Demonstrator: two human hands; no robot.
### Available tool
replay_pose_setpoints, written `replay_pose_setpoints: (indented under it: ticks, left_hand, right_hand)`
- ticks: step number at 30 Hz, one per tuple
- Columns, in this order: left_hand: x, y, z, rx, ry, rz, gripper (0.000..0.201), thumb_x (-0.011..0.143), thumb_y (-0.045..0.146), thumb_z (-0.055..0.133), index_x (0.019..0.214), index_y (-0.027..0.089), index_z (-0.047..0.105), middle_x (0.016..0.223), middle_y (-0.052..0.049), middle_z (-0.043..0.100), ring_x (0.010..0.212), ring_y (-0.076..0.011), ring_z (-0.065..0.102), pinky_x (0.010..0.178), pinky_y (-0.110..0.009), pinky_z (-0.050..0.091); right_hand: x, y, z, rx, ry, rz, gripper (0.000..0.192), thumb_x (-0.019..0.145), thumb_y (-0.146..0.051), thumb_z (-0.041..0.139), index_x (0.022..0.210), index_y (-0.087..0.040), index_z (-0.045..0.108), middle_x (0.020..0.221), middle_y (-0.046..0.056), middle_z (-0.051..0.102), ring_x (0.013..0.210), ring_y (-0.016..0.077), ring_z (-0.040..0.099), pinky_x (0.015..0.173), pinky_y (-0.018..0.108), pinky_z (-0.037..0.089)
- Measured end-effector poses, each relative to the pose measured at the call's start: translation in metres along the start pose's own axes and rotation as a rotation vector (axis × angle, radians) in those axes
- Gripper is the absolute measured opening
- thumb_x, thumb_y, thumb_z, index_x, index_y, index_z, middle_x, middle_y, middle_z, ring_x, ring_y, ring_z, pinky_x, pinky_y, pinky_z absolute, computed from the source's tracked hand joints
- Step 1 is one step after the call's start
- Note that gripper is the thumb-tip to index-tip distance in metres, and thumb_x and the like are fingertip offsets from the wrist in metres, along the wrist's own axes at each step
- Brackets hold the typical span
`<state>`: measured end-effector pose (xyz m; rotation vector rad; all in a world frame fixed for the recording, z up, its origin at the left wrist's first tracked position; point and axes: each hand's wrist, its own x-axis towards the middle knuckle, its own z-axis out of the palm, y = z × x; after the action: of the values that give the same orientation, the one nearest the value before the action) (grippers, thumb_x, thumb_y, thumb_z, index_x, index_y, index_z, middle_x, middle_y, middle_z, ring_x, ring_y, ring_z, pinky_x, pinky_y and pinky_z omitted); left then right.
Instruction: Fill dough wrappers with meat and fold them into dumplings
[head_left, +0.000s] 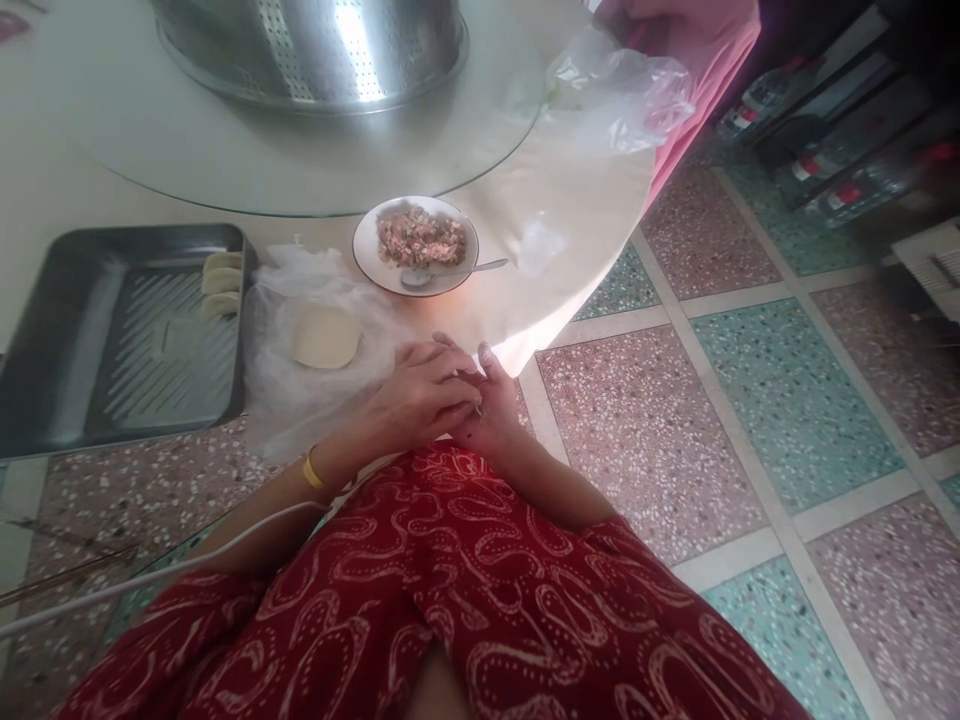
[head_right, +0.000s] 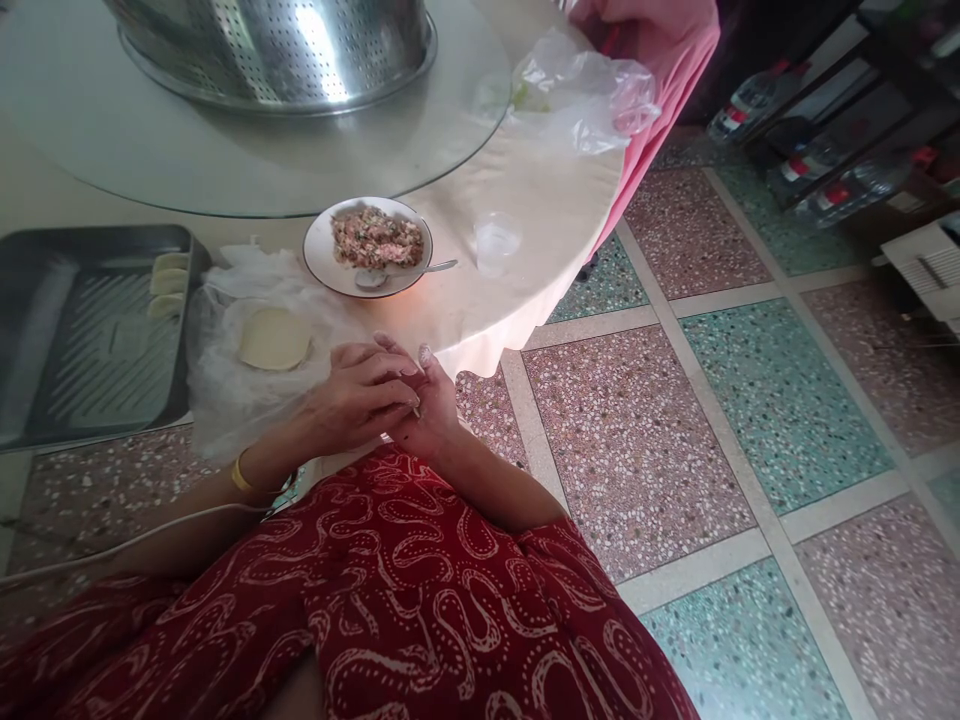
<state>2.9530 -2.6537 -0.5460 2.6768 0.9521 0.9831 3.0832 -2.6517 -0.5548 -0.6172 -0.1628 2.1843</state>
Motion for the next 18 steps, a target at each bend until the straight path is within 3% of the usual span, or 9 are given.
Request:
replay_pose_setpoints:
  ticks: [4,8,14,18]
  left_hand:
    - [0.0,0.003,-0.001,-0.032,-0.024,-0.032,0.01,0.089,0.024,0.057,0.091,0.026,0.066,0.105,-0.004,0.066,0.092,-0.0227,0.056,0.082,-0.041,0.042]
    - [0.001,0.003,0.0,-0.054,-0.024,-0.023,0.011,0.089,0.023,0.056,0.083,0.025,0.065,0.104,-0.004,0.066,0.091,-0.0227,0.055,0.08,-0.04,0.041]
    - [-0.008,0.0,-0.002,0.026,0.097,-0.066,0.015,0.088,0.028,0.062,0.103,0.025,0.063,0.108,-0.004,0.068,0.095,-0.0221,0.058,0.082,-0.042,0.042]
    - [-0.016,-0.001,-0.004,0.071,0.154,-0.104,0.012,0.086,0.022,0.065,0.097,0.023,0.062,0.097,-0.003,0.07,0.093,-0.0206,0.06,0.083,-0.041,0.044]
  right_hand:
    - [0.001,0.001,-0.001,-0.006,-0.007,0.017,0.047,0.093,-0.049,0.03,0.114,-0.024,0.063,0.096,0.004,0.071,0.087,0.0184,0.066,0.085,0.038,0.056]
    - [0.0,0.001,0.0,0.049,0.023,0.008,0.049,0.096,-0.047,0.026,0.115,-0.021,0.064,0.092,0.003,0.071,0.084,0.0152,0.065,0.083,0.03,0.055]
    - [-0.005,-0.004,0.005,0.051,0.039,0.036,0.052,0.096,-0.045,0.023,0.118,-0.021,0.063,0.085,0.003,0.072,0.076,0.0171,0.066,0.078,0.036,0.058]
    - [-0.01,-0.006,0.012,0.001,0.112,0.04,0.053,0.095,-0.049,0.026,0.125,-0.023,0.06,0.093,0.005,0.074,0.076,0.0185,0.067,0.076,0.039,0.058]
